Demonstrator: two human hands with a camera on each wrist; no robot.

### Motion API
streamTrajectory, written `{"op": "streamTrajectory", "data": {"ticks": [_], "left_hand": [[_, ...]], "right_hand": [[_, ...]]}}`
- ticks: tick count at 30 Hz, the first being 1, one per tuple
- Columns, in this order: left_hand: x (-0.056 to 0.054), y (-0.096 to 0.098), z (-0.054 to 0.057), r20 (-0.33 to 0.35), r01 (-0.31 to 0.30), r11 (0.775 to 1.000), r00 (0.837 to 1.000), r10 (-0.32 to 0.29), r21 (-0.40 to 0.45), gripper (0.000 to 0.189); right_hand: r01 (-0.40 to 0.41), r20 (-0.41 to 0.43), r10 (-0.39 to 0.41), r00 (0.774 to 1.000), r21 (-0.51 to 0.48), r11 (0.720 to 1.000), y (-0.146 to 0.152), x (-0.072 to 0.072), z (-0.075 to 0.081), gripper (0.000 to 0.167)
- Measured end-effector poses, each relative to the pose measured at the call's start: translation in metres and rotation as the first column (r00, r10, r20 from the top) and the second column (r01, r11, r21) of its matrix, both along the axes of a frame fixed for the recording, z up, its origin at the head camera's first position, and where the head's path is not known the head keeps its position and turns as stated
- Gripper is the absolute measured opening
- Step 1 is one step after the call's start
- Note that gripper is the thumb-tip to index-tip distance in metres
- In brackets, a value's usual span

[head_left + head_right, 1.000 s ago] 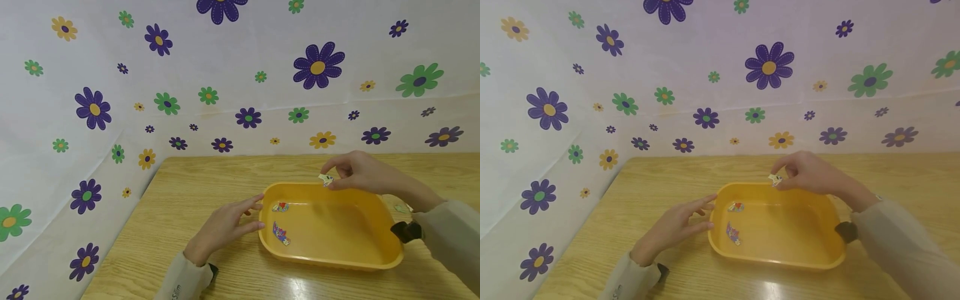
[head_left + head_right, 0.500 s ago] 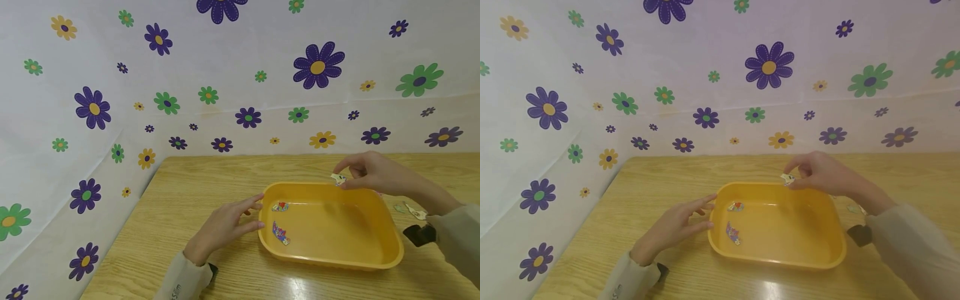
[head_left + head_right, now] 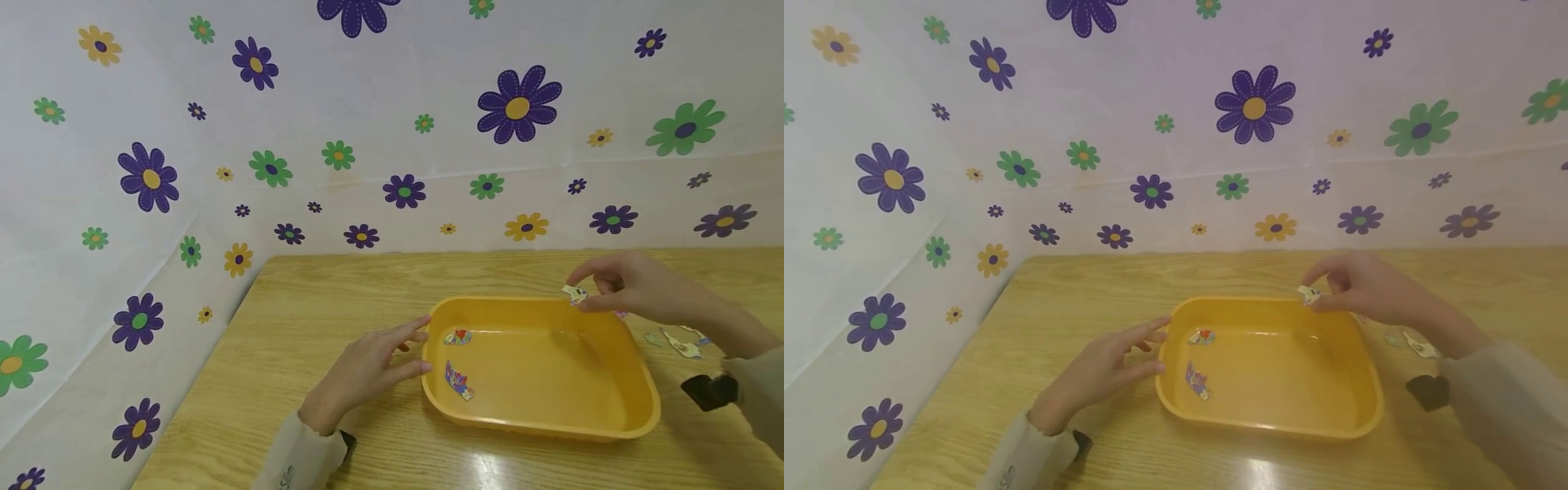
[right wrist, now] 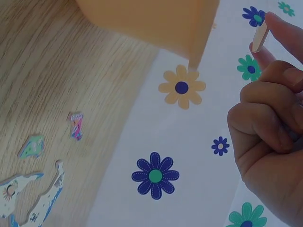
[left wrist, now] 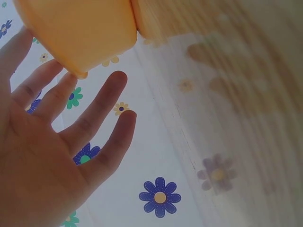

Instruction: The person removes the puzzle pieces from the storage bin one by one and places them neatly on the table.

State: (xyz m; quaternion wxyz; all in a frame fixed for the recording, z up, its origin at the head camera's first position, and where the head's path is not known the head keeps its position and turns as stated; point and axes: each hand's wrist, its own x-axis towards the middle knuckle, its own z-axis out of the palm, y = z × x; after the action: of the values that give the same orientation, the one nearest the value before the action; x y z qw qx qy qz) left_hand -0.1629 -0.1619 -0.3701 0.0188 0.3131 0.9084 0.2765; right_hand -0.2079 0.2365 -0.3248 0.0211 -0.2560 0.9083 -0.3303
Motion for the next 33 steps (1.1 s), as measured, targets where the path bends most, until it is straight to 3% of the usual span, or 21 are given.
{"op": "streamTrajectory", "data": {"ticks": [11, 18, 33], "left_hand": [[-0.002, -0.001, 0.002, 0.020, 0.006, 1.000, 1.000, -0.006, 0.010, 0.063], [-0.001, -0.001, 0.002, 0.013, 0.010, 1.000, 1.000, -0.010, 0.013, 0.062], [0.001, -0.001, 0.002, 0.020, 0.007, 1.000, 1.000, -0.008, 0.021, 0.061]], "right_hand": [[0.051, -0.027, -0.052, 0.998, -0.009, 0.999, 0.020, -0.001, -0.006, 0.029], [0.033, -0.058, -0.035, 0.998, -0.042, 0.999, 0.030, -0.001, -0.012, 0.030], [0.111, -0.061, -0.110, 0.992, 0.028, 0.993, 0.046, -0.002, -0.022, 0.031]]}}
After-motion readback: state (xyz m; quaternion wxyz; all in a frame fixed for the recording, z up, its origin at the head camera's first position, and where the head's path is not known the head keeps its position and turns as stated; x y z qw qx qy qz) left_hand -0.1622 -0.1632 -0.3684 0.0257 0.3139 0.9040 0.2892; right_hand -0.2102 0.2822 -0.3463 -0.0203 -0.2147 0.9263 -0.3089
